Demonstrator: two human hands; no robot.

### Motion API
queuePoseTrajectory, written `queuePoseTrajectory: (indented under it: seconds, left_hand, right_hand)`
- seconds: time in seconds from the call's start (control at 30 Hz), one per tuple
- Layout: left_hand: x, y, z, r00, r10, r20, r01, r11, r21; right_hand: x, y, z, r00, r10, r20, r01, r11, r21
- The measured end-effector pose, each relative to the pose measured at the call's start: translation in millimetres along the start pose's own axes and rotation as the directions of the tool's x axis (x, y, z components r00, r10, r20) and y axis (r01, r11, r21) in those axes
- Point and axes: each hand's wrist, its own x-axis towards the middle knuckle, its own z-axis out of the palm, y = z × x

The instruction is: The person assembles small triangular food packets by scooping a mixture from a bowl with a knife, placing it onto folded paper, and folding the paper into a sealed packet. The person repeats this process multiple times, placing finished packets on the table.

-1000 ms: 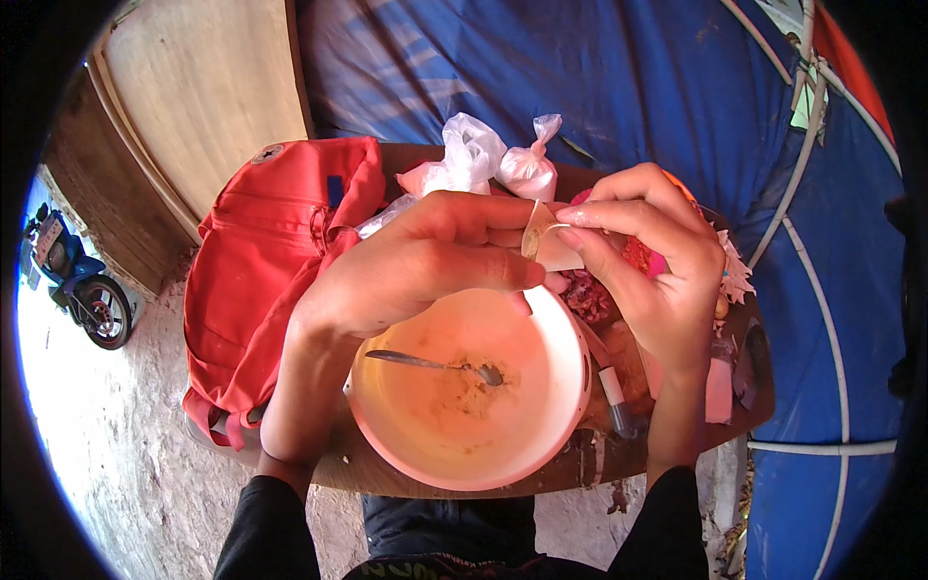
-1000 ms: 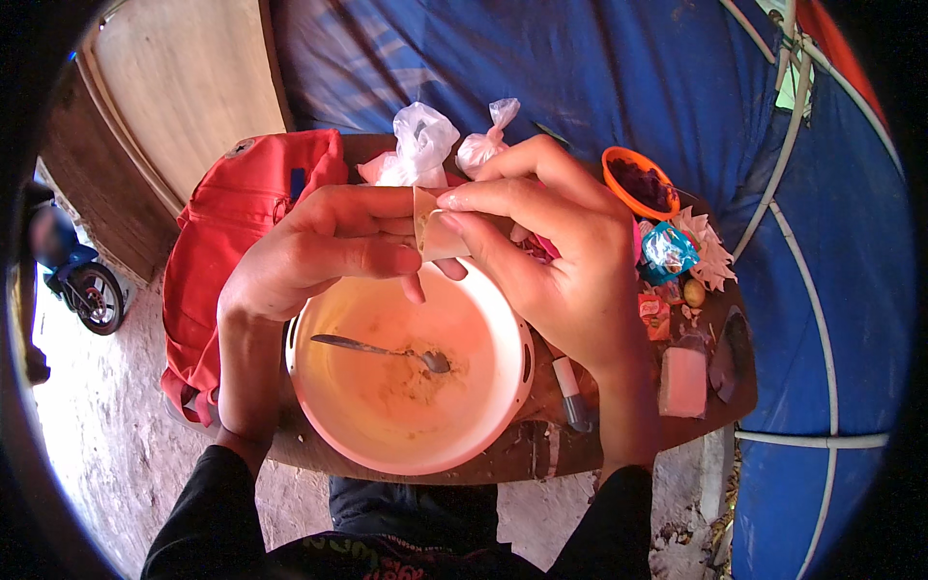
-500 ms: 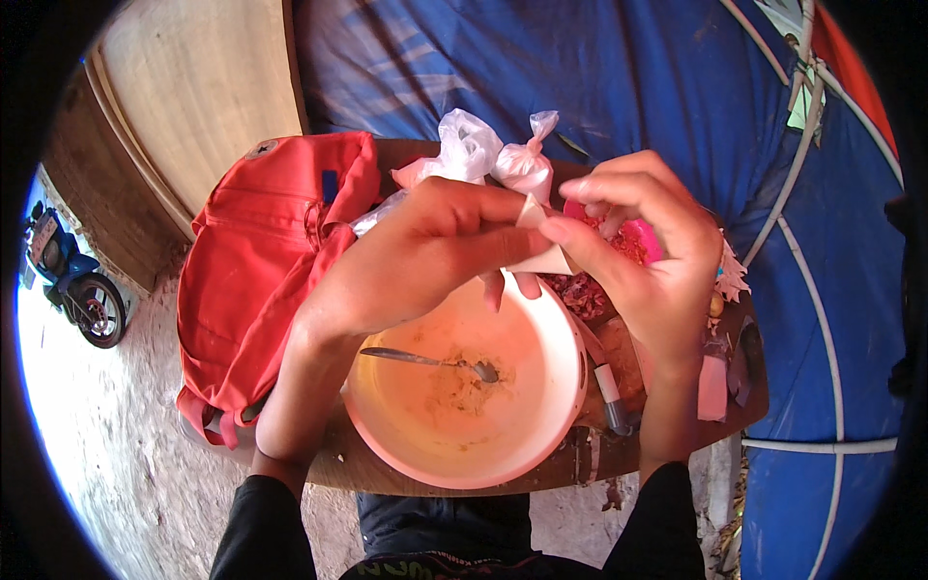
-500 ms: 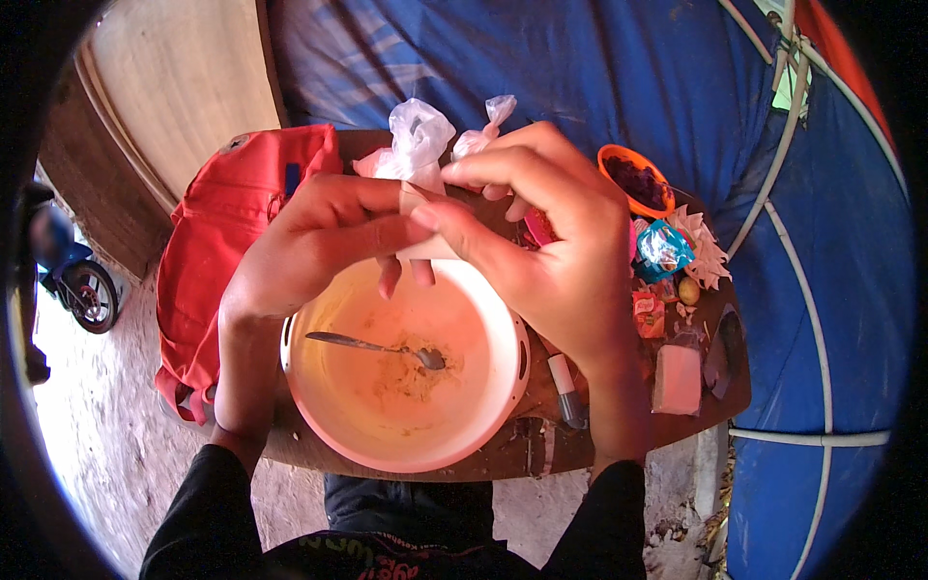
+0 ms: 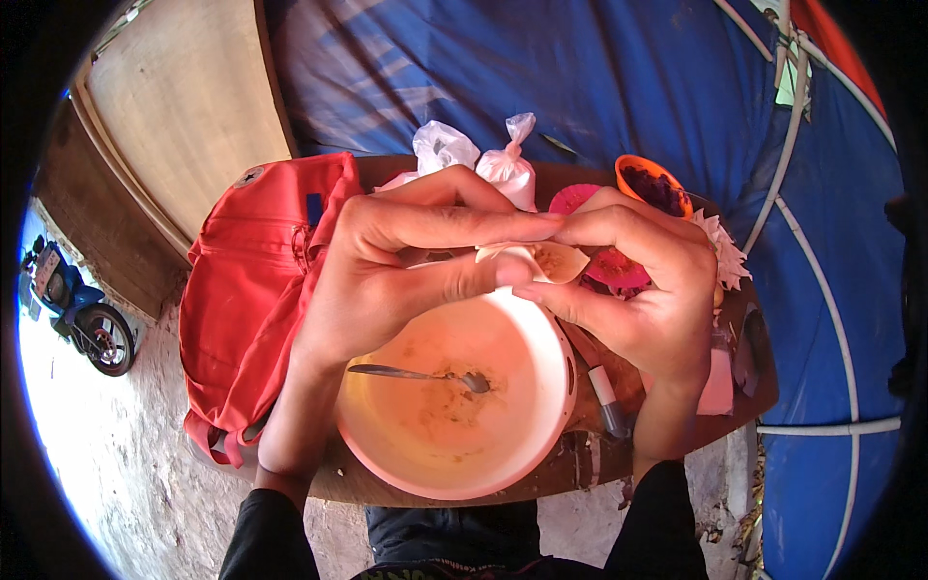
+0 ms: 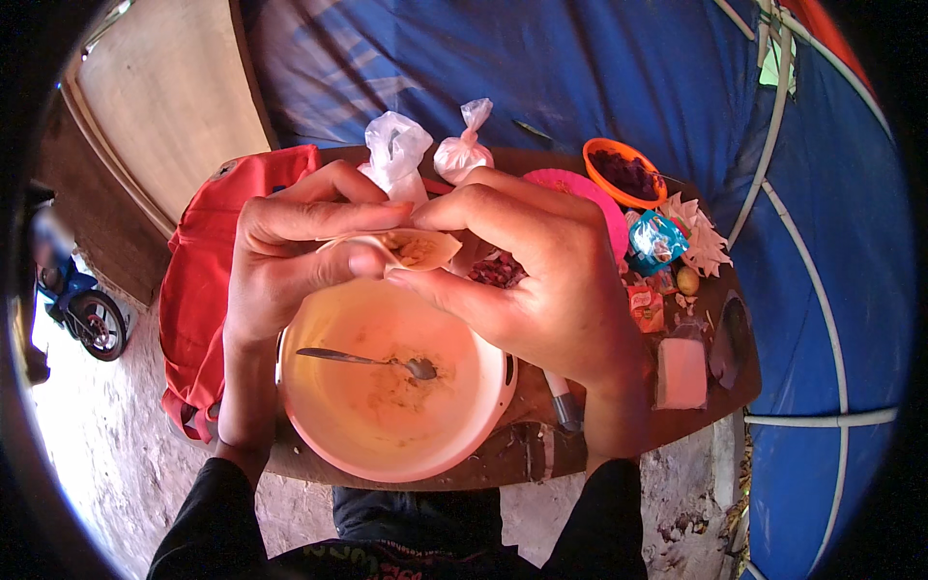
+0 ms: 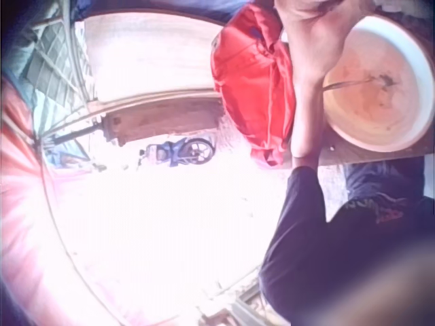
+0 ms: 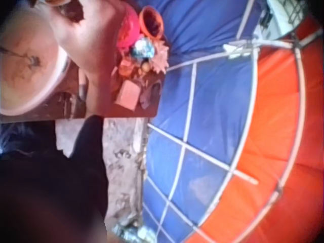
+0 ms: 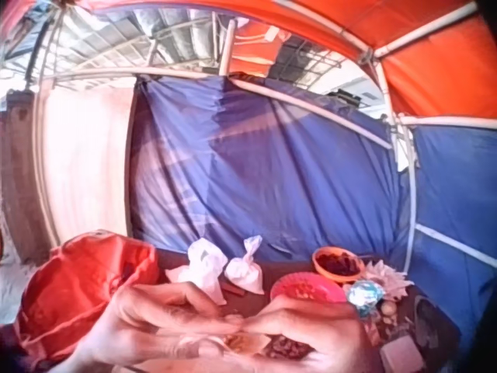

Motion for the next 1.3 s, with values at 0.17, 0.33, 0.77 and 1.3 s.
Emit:
queuePoseTrajectory:
  seconds: [0.17,0.33,0.77,1.3]
  left_hand:
    - [-1,0,2,0.998,0.052,0.02,-0.054,0.987,0.152]
    - [-1,2,5,0.999,0.04,0.003,-0.04,0.976,0.212]
    - [-1,-1,-4,0.997,0.032,-0.069,-0.022,0.99,0.14]
    - [-1,-1,-5,0.994,-0.015,-0.105,0.022,0.998,0.065]
  right_hand:
    - [-3,3,-5,0.999,-0.039,0.018,0.038,0.998,0.042]
    - [-4,4,-8,0.999,0.023,0.032,-0.026,0.995,0.093]
    - [12,4,0,0.994,0.092,0.058,-0.101,0.981,0.167]
    - [17,7,5,0.993,0.069,0.097,-0.08,0.99,0.115]
